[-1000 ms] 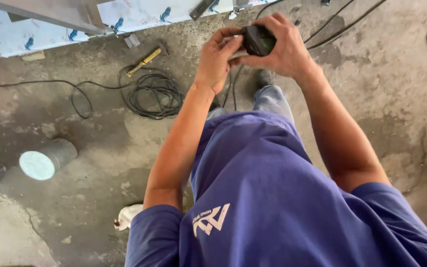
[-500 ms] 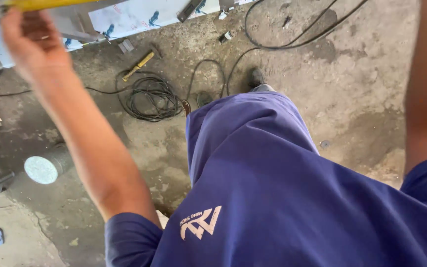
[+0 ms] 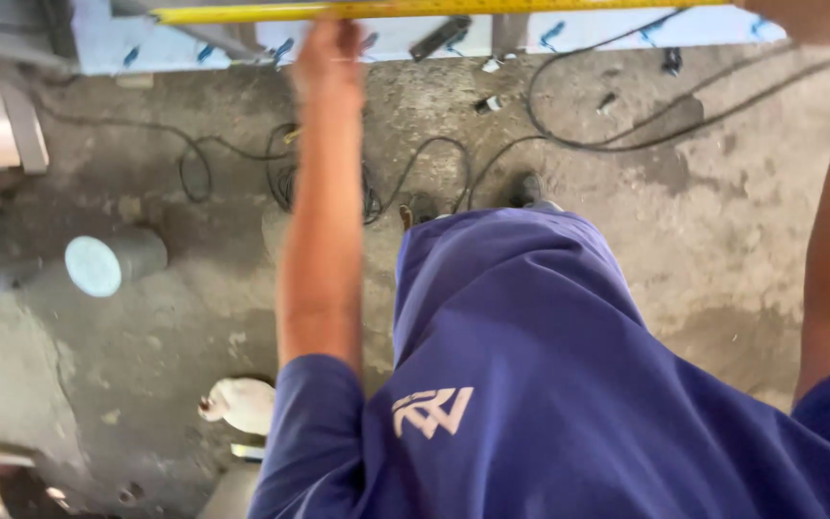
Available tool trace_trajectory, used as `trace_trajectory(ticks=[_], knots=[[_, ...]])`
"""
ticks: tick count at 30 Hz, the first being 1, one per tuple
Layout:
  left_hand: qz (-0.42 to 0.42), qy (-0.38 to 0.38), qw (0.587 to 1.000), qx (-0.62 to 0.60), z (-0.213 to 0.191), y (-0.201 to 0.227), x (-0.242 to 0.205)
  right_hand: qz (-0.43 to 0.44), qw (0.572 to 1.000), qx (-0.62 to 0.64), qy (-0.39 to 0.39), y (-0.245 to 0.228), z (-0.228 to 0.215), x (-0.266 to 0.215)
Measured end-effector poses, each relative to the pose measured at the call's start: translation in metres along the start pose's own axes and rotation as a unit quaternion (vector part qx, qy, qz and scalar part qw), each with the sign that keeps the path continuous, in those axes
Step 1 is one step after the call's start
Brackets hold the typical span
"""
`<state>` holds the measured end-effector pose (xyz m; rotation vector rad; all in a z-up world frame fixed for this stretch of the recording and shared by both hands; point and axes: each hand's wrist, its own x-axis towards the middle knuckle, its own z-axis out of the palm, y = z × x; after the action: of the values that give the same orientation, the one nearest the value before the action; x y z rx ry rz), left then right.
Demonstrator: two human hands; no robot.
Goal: The person clamps stainless steel angle bars to a frame using an F-clamp and locking pliers, then tack-welds the joints with a welding torch, producing sparks. Afterwards the person removes the clamps and measures the frame with a tape measure.
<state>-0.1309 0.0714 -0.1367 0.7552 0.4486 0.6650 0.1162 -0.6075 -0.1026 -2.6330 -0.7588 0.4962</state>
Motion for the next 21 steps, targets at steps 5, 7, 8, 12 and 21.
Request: trace_trajectory(ticks=[5, 7, 8, 12, 21], knots=[[-0.215, 0.159, 0.963, 0.025, 0.099, -0.073, -0.085, -0.020, 0.987, -0.151, 0.049, -0.169, -0.038, -0.006], [-0.190, 0.149, 0.970, 0.003, 0.063, -0.102, -0.055, -0.011, 0.984, -0.175, 0.023, -0.117, -0.013, 0.013], [-0.174, 0.130, 0.976, -0.011, 0.044, -0.116, -0.038, 0.010, 0.980, -0.196, 0.000, -0.091, 0.000, 0.024], [-0.170, 0.169, 0.970, -0.025, -0.005, -0.092, 0.032, 0.002, 0.990, -0.138, 0.020, -0.009, 0.038, 0.060], [-0.169, 0.194, 0.966, 0.022, -0.094, -0.036, 0.157, -0.005, 0.983, 0.181, 0.023, 0.075, 0.128, 0.123]])
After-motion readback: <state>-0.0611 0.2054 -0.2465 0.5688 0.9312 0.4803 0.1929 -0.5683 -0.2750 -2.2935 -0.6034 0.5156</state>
